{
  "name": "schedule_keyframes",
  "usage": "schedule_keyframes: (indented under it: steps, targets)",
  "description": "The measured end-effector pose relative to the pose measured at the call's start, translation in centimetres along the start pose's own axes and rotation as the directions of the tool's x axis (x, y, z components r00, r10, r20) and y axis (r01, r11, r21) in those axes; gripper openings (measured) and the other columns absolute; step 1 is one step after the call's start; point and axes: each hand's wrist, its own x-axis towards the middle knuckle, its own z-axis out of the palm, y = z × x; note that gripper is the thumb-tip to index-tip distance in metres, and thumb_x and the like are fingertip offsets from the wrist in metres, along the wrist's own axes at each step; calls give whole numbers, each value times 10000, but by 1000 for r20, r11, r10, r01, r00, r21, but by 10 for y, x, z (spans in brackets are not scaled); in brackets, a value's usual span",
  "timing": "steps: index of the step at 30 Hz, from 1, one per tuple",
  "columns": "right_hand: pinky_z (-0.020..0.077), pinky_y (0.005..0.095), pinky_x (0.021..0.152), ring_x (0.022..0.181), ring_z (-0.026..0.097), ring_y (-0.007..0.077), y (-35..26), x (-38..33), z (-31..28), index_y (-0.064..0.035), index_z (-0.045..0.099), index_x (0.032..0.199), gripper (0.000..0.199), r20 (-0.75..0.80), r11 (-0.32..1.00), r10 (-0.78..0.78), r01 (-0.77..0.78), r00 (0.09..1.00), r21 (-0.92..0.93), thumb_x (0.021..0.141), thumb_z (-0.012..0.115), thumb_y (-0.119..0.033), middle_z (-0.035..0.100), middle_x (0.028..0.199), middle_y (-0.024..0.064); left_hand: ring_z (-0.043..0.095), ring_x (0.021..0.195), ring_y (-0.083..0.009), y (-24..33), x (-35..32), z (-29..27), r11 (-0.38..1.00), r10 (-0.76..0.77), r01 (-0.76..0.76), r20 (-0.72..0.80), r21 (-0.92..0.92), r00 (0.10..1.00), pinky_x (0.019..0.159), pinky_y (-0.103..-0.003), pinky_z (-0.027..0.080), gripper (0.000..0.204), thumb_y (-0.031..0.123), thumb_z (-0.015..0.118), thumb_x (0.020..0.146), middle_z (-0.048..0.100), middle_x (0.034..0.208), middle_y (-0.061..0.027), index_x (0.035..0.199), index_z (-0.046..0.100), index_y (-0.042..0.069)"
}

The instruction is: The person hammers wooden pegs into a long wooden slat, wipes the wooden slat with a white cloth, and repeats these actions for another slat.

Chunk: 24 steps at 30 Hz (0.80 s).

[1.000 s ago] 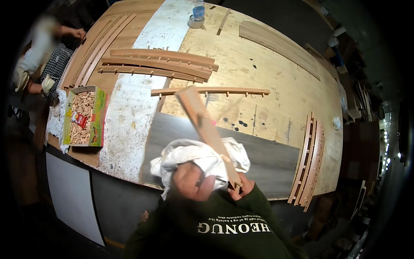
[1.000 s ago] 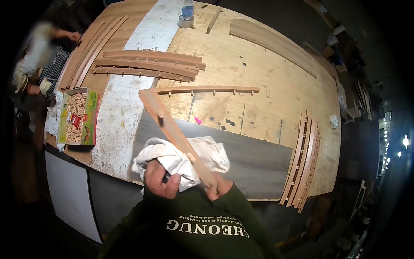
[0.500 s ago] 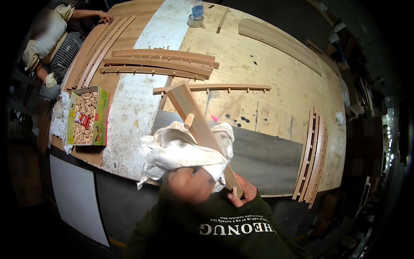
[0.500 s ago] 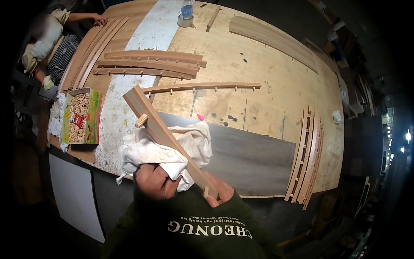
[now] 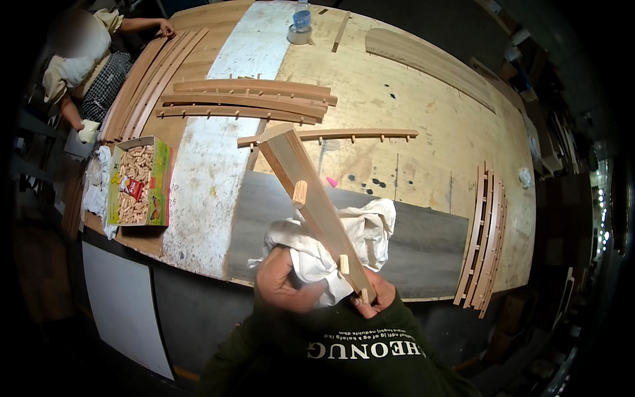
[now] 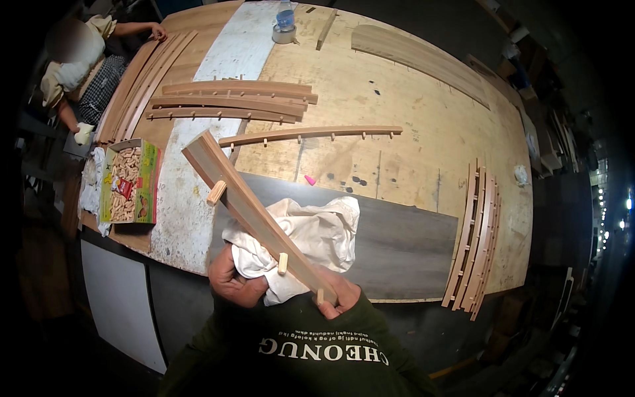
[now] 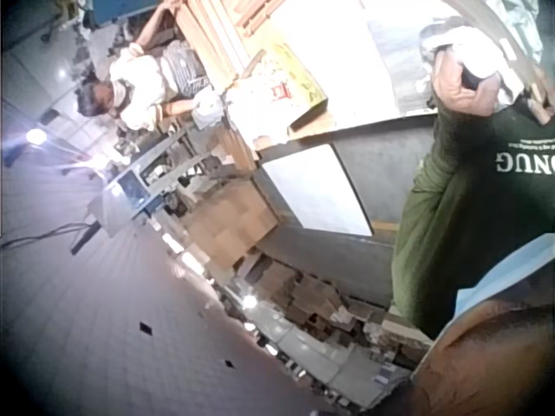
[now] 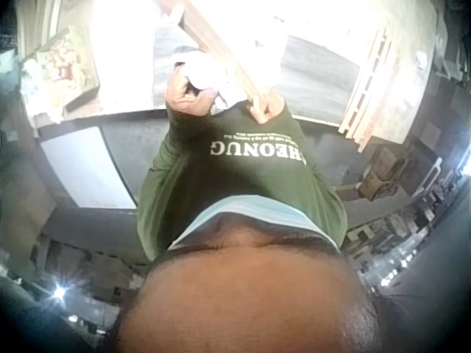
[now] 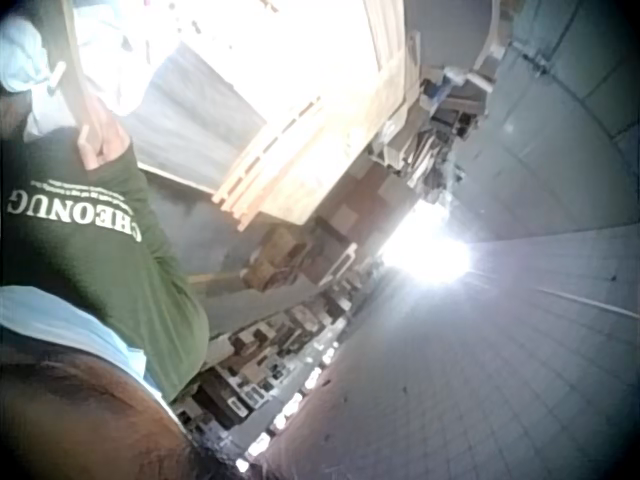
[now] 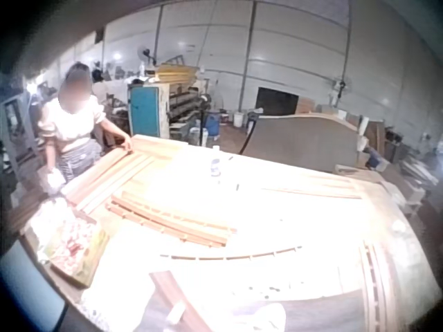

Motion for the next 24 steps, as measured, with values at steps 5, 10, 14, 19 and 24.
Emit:
schedule_keyframes:
  steps: [5, 10, 14, 19, 24]
  targets:
    - [430, 316, 841, 967, 570, 246, -9, 5, -1, -47, 402, 1245, 491, 48, 1000, -11, 13, 999, -25, 779, 533, -127, 550, 1090, 159, 599, 744, -190, 8, 9, 3, 981, 178, -165, -131, 103, 975, 667, -281, 469, 279, 3, 693, 597, 613, 826, -112, 858, 594, -2]
    - [415, 333, 876, 1022, 546, 289, -5, 3, 1, -31, 395, 1243, 479, 53, 996, -80, 82, 995, -30, 807, 549, -156, 515, 1156, 179, 568, 824, -135, 23, 23, 8, 957, -133, 103, -96, -273, 986, 715, -255, 457, 355, -3, 683, 643, 598, 909, -110, 961, 527, -18]
    - [416, 337, 876, 1026, 543, 308, 3, 1, 2, -20, 396, 1236, 475, 79, 993, -118, 118, 990, 2, 825, 563, -191, 513, 1155, 181, 583, 865, -190, 13, 23, -13, 996, -94, 95, 117, 0, 989, 742, -275, 455, 412, 43, 686, 642, 588, 961, -136, 1017, 524, -8]
    - [418, 342, 873, 1033, 536, 314, 4, -3, 5, -23, 394, 1236, 469, 32, 996, -84, 84, 996, -16, 826, 561, -176, 516, 1139, 188, 587, 766, -153, -1, 11, -17, 937, -166, 5, 432, 350, 886, 671, -281, 463, 370, 103, 679, 655, 608, 855, -67, 976, 551, -27]
    - [411, 354, 890, 1045, 531, 311, -11, 6, 2, -24, 391, 1231, 489, 26, 997, -68, 69, 997, -41, 792, 589, -113, 515, 1138, 188, 613, 769, -185, -12, -9, -1, 991, -30, -10, 303, 130, 953, 682, -287, 478, 372, 82, 708, 625, 617, 874, -115, 959, 573, -12]
